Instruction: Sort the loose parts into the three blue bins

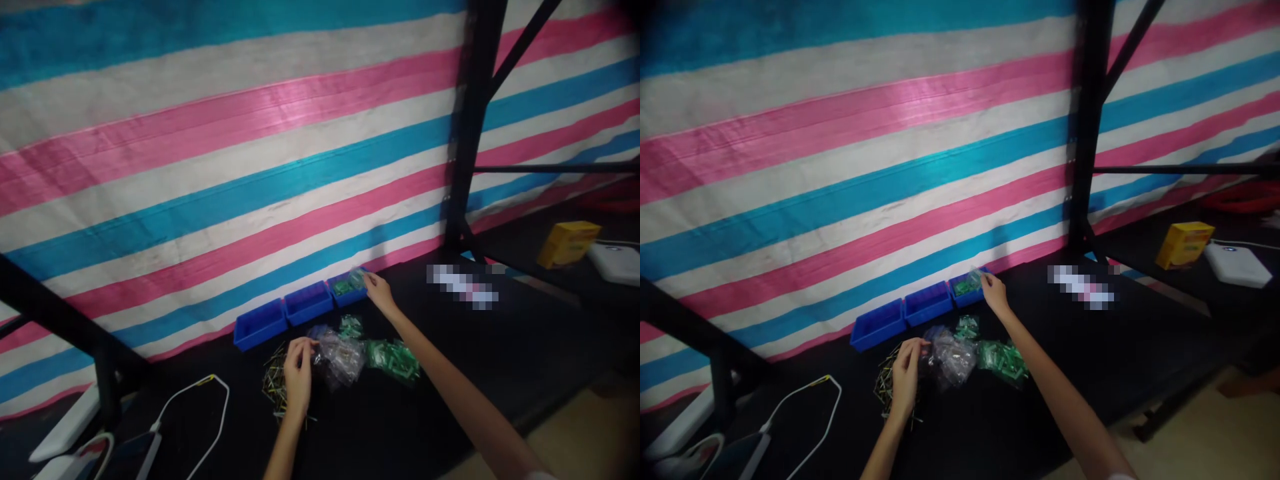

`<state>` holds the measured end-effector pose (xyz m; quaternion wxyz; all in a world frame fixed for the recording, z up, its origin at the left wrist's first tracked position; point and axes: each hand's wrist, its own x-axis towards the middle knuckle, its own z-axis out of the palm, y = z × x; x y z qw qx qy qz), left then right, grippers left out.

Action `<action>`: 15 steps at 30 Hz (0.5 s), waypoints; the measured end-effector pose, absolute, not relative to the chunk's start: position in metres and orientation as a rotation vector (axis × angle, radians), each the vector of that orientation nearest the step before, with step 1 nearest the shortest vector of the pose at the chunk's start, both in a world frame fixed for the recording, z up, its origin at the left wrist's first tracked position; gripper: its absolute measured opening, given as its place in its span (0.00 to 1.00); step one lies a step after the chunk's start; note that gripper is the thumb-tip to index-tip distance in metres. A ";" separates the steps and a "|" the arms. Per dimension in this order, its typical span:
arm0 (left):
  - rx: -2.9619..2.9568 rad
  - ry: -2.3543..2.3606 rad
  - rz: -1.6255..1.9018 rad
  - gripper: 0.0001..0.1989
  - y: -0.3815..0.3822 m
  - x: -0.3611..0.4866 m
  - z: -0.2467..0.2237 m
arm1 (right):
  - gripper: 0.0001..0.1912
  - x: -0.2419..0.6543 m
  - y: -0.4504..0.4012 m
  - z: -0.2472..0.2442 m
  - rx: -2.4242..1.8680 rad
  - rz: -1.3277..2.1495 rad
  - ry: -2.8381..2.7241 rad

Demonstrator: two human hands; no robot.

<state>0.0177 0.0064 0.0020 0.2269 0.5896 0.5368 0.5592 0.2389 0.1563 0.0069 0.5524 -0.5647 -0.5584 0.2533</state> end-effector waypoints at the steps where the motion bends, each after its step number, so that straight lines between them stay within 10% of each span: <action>1: 1.622 1.482 1.530 0.16 0.006 0.018 0.003 | 0.20 0.240 0.162 0.008 -1.352 0.600 -1.329; 15: 1.510 1.543 1.445 0.17 0.003 0.014 0.016 | 0.19 0.257 0.189 -0.002 -1.485 0.771 -1.519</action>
